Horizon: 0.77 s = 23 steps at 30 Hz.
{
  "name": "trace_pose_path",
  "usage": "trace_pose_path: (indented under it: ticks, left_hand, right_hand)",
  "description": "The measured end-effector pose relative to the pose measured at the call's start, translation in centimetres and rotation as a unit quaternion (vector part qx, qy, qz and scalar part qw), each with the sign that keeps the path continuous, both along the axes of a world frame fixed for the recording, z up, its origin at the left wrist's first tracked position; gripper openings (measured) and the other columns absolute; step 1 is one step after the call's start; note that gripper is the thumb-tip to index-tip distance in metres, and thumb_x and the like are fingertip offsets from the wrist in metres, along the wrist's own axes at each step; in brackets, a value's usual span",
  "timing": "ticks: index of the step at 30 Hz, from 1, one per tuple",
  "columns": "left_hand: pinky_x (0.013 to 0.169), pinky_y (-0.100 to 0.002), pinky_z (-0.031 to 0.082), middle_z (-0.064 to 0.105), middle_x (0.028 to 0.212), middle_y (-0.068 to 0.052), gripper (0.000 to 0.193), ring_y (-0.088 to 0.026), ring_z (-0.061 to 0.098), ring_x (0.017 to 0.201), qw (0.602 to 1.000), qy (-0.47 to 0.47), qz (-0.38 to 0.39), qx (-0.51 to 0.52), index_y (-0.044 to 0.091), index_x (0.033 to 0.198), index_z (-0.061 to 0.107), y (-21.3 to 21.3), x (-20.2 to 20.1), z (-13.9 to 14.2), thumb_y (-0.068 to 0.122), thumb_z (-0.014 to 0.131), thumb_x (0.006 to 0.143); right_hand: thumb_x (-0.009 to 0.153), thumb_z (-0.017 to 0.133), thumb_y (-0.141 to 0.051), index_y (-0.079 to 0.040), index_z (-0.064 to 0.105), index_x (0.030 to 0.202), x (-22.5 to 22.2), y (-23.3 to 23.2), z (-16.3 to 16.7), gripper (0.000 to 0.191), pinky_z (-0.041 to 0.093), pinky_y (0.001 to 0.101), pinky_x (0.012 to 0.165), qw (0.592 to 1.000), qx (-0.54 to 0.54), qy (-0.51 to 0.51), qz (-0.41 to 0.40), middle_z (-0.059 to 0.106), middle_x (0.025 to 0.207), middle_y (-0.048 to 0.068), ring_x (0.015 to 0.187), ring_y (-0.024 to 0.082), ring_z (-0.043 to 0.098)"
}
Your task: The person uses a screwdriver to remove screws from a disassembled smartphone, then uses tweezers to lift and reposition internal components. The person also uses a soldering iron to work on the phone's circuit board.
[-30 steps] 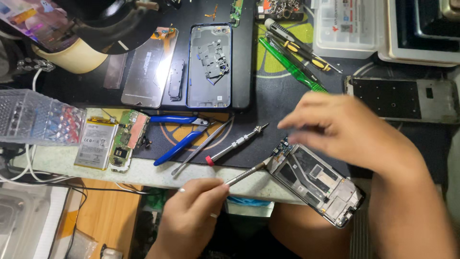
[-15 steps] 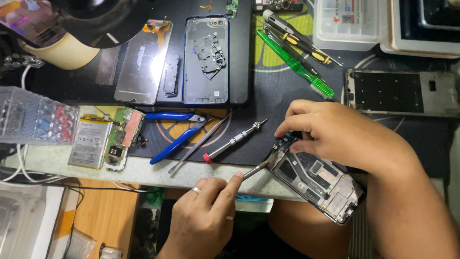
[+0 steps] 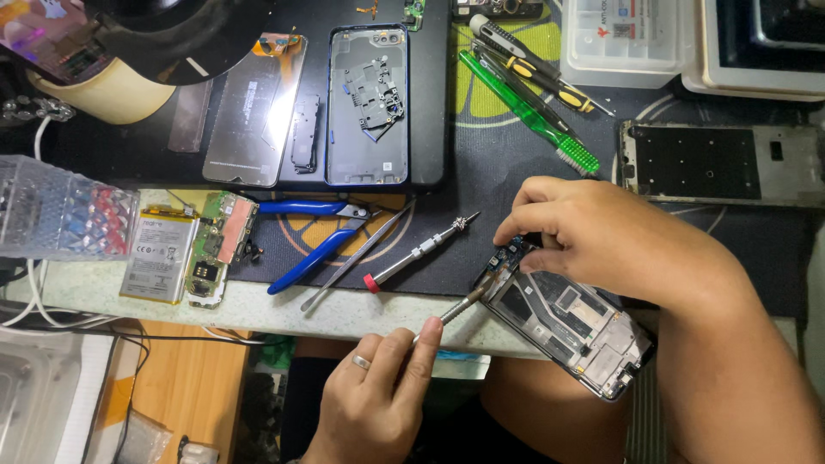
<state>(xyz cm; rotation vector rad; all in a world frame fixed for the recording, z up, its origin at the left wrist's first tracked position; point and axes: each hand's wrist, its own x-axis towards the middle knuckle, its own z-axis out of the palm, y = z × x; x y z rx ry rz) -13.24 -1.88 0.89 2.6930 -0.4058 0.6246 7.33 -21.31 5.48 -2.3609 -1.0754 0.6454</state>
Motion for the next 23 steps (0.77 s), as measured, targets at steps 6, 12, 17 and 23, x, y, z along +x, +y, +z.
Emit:
trace_pose_path:
  ticks: [6,12,17,23]
  left_hand:
    - [0.055,-0.032,0.051,0.066,0.089,-0.011,0.045,-0.021,0.063,0.068,0.998,0.008,0.005,-0.058,-0.006,0.121,0.072,0.0,0.4,-0.5,-0.009,0.069,0.077]
    - [0.060,-0.034,0.054,0.065,0.088,-0.010,0.047,-0.022,0.065,0.070,0.995,0.008,0.026,-0.093,-0.002,0.120,0.073,0.1,0.2,-0.6,-0.010,0.067,0.074]
    - [0.066,-0.032,0.056,0.065,0.095,-0.011,0.038,-0.022,0.067,0.075,0.986,-0.037,0.048,-0.153,0.002,0.117,0.072,0.4,0.5,0.3,-0.009,0.071,0.080]
    - [0.078,-0.036,0.057,0.065,0.101,-0.013,0.040,-0.026,0.069,0.089,0.987,-0.075,0.076,-0.116,-0.001,0.121,0.069,1.1,2.9,2.1,-0.013,0.066,0.084]
  right_hand:
    - [0.070,0.084,-0.018,-0.019,0.077,0.107,0.0,0.1,0.1,0.037,0.055,0.0363,0.068,1.000,0.002,0.006,-0.004,0.069,0.097,0.002,0.078,0.023,0.070]
    - [0.070,0.084,-0.019,-0.018,0.074,0.105,0.0,0.0,0.0,0.036,0.055,0.0371,0.068,1.000,0.017,-0.001,0.011,0.068,0.098,0.002,0.079,0.025,0.070]
    - [0.070,0.081,-0.014,-0.014,0.074,0.105,0.6,-0.7,-0.1,0.035,0.055,0.0352,0.069,0.997,0.065,0.022,0.023,0.072,0.095,0.003,0.082,0.022,0.070]
    - [0.073,0.081,-0.015,-0.008,0.073,0.102,1.6,-1.9,-0.7,0.030,0.057,0.0311,0.072,0.987,0.151,0.002,-0.063,0.077,0.093,0.003,0.083,0.016,0.073]
